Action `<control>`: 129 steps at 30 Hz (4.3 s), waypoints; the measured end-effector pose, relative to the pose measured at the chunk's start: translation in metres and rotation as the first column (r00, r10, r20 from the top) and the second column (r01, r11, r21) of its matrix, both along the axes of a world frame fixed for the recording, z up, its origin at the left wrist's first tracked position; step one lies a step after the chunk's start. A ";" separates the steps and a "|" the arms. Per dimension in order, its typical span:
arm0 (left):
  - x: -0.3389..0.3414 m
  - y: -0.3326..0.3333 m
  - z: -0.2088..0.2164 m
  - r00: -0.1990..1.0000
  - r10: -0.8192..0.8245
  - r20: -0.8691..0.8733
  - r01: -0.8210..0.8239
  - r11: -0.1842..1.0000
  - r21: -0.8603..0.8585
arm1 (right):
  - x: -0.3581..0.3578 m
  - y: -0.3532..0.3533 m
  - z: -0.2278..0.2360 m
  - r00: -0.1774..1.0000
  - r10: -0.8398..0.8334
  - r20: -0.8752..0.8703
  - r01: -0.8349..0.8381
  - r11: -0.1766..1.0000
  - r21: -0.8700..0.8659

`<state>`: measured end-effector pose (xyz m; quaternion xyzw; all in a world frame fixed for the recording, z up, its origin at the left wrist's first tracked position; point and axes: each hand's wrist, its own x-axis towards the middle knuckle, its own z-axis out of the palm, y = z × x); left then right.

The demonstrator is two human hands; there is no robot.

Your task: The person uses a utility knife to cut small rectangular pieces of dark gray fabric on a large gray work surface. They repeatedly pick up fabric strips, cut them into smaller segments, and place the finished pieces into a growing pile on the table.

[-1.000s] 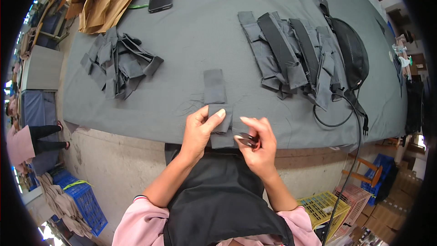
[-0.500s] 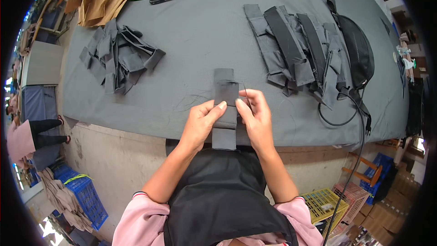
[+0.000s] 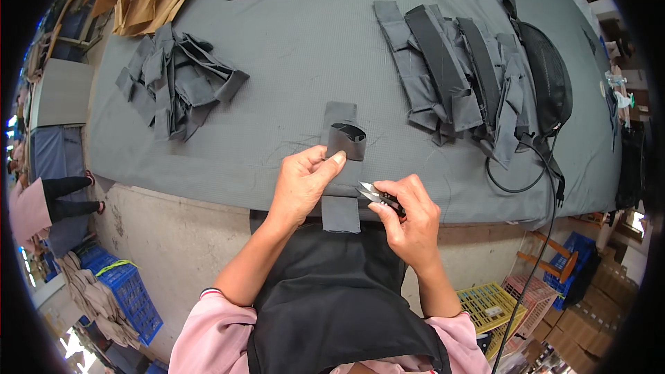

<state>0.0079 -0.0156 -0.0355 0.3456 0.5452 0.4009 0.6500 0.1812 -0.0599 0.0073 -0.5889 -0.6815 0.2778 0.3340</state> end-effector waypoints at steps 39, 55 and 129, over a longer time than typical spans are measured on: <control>-0.009 0.008 0.000 0.985 -0.155 -0.074 0.149 0.985 -0.085 | 0.015 0.019 0.005 0.913 0.207 0.351 -0.306 0.917 0.255; -0.012 0.013 0.005 0.987 -0.152 0.050 0.157 0.980 -0.121 | 0.009 0.012 -0.015 0.967 0.023 -0.255 -0.049 0.994 -0.094; 0.025 -0.004 0.017 0.981 -0.027 -0.190 0.095 0.930 0.356 | -0.032 0.048 -0.028 0.696 -0.278 -0.662 0.211 0.960 -0.182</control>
